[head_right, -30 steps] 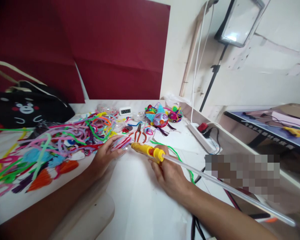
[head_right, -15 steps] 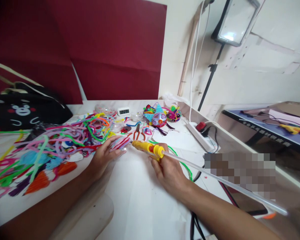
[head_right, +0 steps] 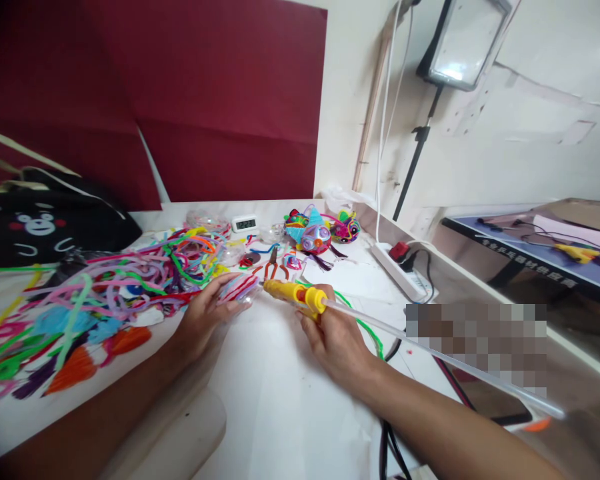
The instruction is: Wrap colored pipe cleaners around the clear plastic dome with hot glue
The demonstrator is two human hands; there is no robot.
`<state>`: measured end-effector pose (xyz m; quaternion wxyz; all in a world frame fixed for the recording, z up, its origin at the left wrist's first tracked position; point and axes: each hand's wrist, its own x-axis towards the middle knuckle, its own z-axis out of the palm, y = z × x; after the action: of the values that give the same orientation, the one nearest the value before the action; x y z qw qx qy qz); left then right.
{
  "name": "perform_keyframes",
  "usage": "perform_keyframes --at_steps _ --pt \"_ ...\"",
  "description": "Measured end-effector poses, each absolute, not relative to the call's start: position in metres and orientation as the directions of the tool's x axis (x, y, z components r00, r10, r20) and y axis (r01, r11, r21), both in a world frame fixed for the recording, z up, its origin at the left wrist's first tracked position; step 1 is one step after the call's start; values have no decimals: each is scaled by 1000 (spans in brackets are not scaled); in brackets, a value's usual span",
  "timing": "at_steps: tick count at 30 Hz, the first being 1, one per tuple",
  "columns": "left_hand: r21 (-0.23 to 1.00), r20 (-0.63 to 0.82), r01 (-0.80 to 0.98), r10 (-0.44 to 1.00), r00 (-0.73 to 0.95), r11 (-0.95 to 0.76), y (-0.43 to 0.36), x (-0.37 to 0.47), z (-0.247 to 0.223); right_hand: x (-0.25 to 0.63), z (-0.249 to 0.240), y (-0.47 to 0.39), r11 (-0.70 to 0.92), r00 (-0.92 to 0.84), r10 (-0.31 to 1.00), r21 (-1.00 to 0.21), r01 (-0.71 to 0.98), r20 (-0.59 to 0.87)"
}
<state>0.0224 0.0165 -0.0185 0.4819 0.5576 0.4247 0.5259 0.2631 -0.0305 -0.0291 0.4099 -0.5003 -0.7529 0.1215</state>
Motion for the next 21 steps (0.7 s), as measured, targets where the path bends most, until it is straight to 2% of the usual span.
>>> perform_keyframes --at_steps 7,21 --pt "983 180 -39 980 85 -177 17 22 -20 261 -23 -33 517 -190 822 -564 644 537" --pt "984 170 -76 981 91 -164 17 22 -20 260 -19 -36 512 -191 821 -545 664 539"
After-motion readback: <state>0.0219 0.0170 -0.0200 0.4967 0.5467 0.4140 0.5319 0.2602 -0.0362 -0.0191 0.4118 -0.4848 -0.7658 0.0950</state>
